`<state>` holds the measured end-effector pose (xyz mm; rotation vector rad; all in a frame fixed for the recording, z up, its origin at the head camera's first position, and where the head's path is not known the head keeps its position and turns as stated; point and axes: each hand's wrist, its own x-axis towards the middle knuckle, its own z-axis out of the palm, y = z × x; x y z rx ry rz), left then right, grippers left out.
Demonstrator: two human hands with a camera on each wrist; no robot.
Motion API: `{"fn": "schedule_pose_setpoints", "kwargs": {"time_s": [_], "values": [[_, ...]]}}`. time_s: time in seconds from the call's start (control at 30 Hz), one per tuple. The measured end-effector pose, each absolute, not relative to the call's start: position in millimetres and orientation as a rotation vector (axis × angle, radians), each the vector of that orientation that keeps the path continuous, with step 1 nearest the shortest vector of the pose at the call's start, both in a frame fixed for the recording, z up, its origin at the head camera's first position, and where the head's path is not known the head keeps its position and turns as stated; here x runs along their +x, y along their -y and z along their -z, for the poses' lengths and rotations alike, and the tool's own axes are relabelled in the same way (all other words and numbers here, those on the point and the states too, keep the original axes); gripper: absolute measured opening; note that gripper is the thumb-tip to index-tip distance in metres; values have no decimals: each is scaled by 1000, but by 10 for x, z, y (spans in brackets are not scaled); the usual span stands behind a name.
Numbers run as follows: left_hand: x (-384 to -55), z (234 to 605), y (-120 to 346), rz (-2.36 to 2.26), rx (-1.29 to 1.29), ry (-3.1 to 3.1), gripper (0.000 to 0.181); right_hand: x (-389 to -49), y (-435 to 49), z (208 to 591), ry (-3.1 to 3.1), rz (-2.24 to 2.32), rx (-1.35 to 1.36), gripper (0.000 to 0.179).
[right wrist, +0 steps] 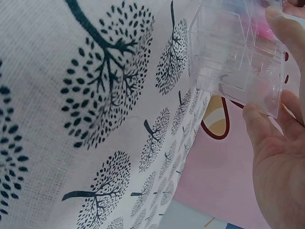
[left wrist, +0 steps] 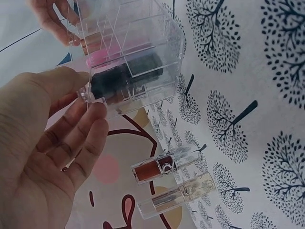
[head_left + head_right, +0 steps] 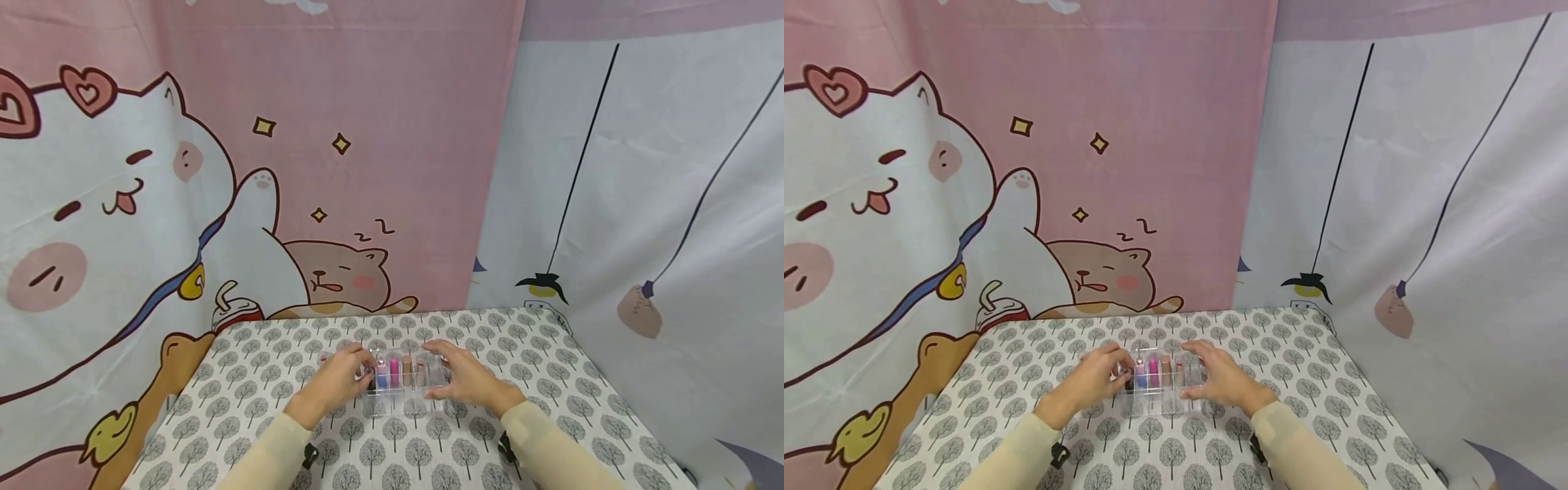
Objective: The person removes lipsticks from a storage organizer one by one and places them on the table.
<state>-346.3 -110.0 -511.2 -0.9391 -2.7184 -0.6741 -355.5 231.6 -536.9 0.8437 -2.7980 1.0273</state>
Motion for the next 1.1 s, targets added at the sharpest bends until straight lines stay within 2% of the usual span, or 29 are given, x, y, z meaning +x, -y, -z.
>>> {"fn": "schedule_pose_setpoints", "kwargs": {"time_s": [0.43, 0.67, 1.1], "values": [[-3486, 5099, 1137, 812, -876, 2550, 23, -3562, -2310, 5380, 2801, -1020, 837, 108], [-3486, 5084, 1140, 860, -931, 2414, 25, -3573, -2321, 5409, 2796, -1021, 840, 109], [-3454, 5019, 1182, 820, -1095, 2130, 40, -3576, -2325, 5419, 2793, -1049, 851, 108]]}}
